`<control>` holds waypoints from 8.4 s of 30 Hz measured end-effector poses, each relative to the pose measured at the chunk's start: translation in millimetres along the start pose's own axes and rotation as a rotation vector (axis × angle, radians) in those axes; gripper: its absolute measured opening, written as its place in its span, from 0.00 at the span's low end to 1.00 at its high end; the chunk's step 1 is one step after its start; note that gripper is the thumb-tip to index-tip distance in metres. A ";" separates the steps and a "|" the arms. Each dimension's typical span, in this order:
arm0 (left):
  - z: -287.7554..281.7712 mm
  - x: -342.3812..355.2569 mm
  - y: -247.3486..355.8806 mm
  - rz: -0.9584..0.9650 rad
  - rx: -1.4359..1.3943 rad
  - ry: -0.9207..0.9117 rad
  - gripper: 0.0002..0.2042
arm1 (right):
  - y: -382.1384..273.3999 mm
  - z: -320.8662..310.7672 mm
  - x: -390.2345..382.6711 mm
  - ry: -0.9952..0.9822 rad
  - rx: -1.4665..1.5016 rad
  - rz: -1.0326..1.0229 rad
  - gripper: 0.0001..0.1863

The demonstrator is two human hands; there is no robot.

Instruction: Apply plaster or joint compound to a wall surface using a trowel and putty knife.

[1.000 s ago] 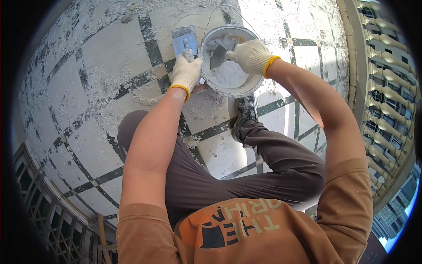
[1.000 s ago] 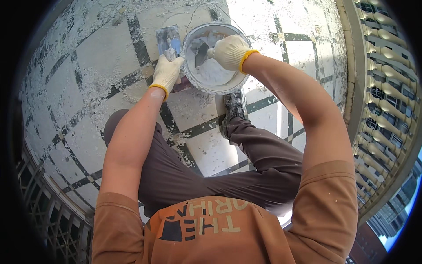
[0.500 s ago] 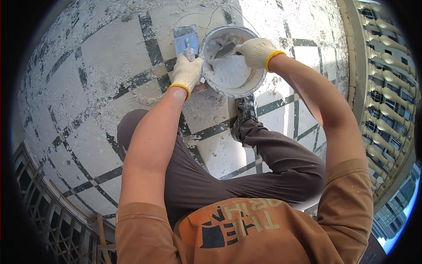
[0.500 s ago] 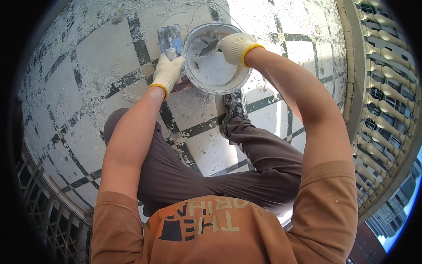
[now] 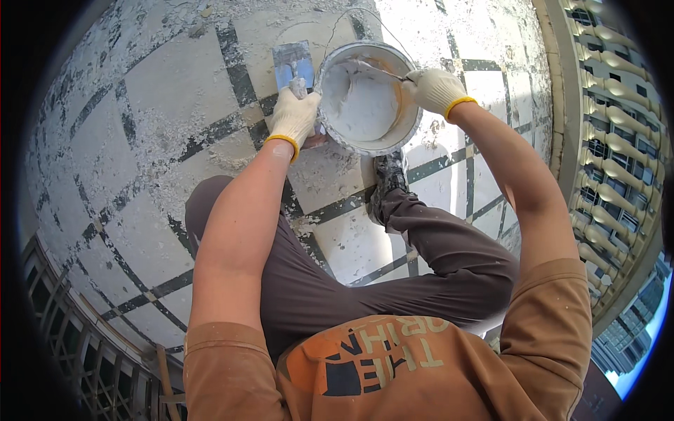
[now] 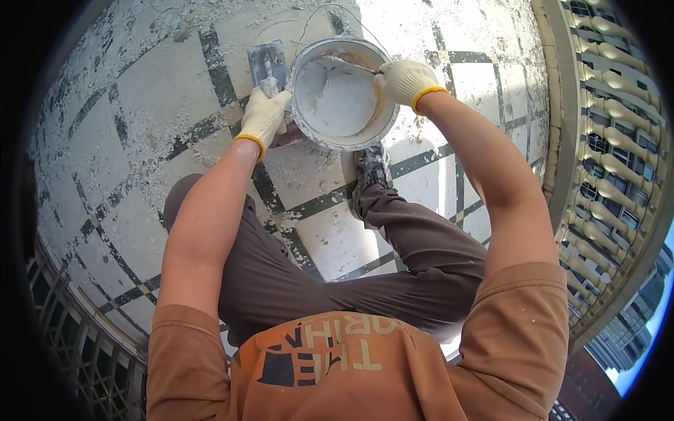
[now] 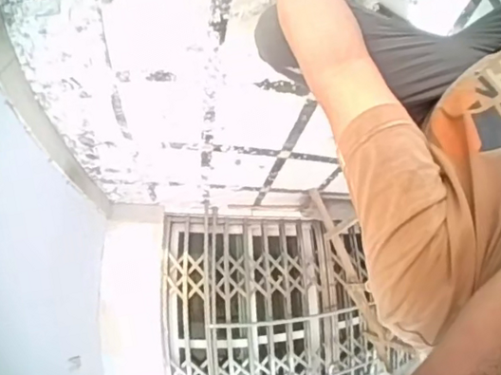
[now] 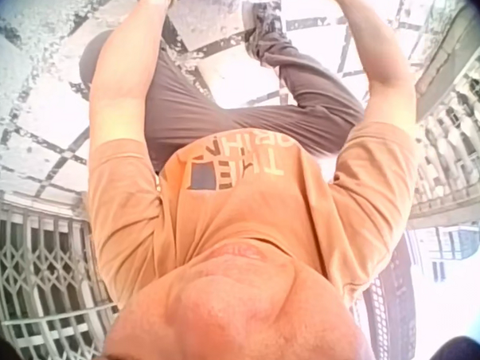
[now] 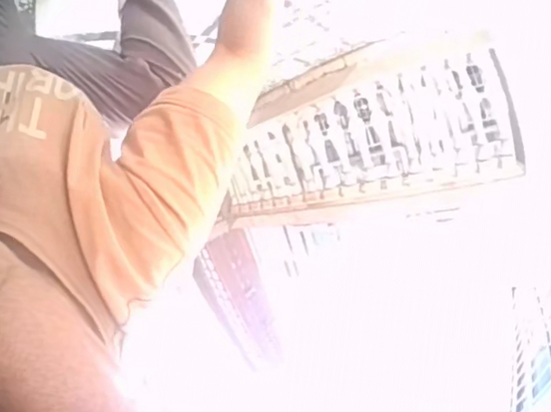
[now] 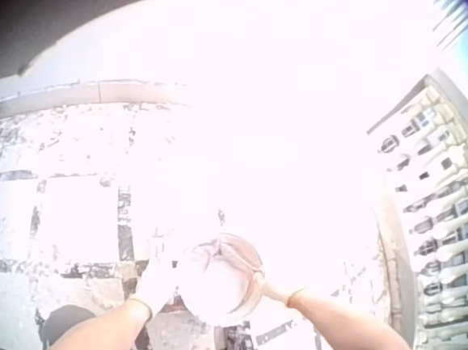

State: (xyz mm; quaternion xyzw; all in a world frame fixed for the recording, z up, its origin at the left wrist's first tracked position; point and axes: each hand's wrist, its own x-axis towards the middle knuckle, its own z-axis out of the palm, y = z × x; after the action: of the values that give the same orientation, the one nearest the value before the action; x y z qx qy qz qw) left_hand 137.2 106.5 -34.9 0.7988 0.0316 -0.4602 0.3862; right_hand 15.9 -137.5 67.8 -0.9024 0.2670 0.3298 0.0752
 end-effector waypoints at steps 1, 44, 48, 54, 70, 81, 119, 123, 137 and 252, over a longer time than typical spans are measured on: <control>2.5 6.4 -6.2 0.009 0.026 0.000 0.26 | 4.9 12.5 -3.1 -0.037 -0.103 0.096 0.26; 5.8 -7.7 1.7 0.018 -0.031 0.066 0.27 | -34.5 -7.9 -39.3 -0.231 -0.238 -0.197 0.21; 9.9 -14.7 6.4 -0.017 -0.026 0.032 0.27 | -59.3 15.6 -25.1 -0.088 -0.177 -0.102 0.21; 8.8 -8.0 -1.0 0.007 -0.001 0.050 0.26 | -44.3 8.2 -21.6 -0.234 -0.250 -0.230 0.17; 5.2 -17.6 7.7 -0.004 -0.015 0.007 0.26 | -16.8 12.6 -1.9 -0.235 -0.236 -0.360 0.18; 10.8 8.5 -7.8 0.060 0.037 0.012 0.27 | -30.1 36.8 -17.9 -0.262 -0.270 -0.276 0.20; 16.8 -7.0 -1.4 0.021 0.020 0.094 0.27 | -39.3 106.7 -88.1 -0.462 1.292 0.774 0.11; 18.5 -3.1 -1.3 -0.004 -0.012 0.064 0.27 | -82.1 118.4 -92.6 -0.487 1.960 0.846 0.15; 24.0 -4.7 -6.5 -0.003 -0.006 0.050 0.28 | -20.1 -16.4 -80.6 -0.255 0.982 0.395 0.14; 32.4 6.2 -2.0 0.013 0.039 0.000 0.28 | -37.3 31.4 -48.0 -0.225 0.043 -0.036 0.22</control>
State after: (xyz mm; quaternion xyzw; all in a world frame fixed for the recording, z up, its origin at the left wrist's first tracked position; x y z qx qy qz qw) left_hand 117.0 85.0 -49.9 0.8065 0.0174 -0.4581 0.3735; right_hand -12.4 -75.4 72.5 -0.8625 0.2477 0.4218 0.1301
